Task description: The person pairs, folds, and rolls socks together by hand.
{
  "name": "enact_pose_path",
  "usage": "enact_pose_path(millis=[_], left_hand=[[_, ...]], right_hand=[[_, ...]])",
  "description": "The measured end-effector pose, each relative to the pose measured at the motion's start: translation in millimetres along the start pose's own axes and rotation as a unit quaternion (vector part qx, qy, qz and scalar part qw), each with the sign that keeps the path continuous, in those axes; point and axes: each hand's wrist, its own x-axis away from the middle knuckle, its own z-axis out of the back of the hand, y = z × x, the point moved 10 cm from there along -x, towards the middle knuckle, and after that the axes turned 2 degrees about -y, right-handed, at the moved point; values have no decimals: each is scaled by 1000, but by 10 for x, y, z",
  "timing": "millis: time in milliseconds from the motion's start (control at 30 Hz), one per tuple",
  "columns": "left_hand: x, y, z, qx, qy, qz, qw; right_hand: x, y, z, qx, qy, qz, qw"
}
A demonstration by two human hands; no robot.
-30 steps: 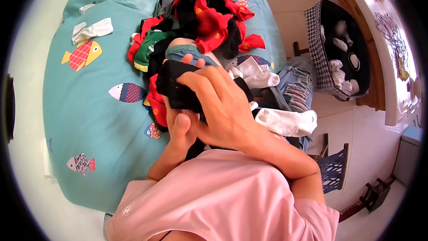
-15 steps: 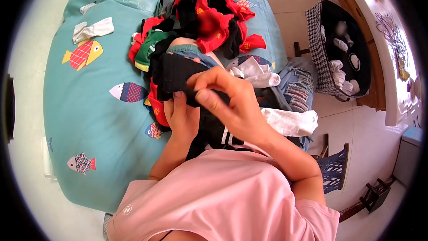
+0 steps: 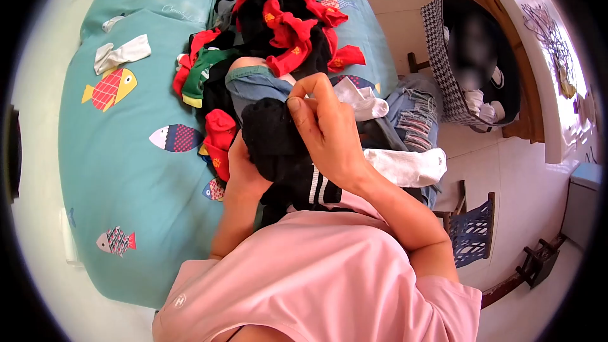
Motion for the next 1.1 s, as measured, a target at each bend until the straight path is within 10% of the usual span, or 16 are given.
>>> enact_pose_path(millis=[267, 400, 467, 600, 667, 833, 1100], left_hand=[[148, -272, 14, 75, -93, 176, 977], [7, 141, 35, -181, 23, -16, 983], [-38, 378, -102, -492, 0, -149, 858], [-57, -2, -103, -355, -61, -63, 931], [-13, 118, 222, -260, 55, -74, 961], [120, 334, 571, -367, 87, -60, 924], [11, 395, 589, -431, 88, -54, 896]], right_hand=[[-138, 593, 144, -65, 52, -73, 994], [-87, 445, 7, -87, -74, -36, 993], [8, 326, -33, -82, -116, -32, 989], [329, 441, -72, 41, -214, -121, 968], [496, 1080, 326, 49, -250, -245, 936], [478, 1047, 2383, -90, 369, -82, 921], [2, 1109, 820, 121, -11, -73, 990]])
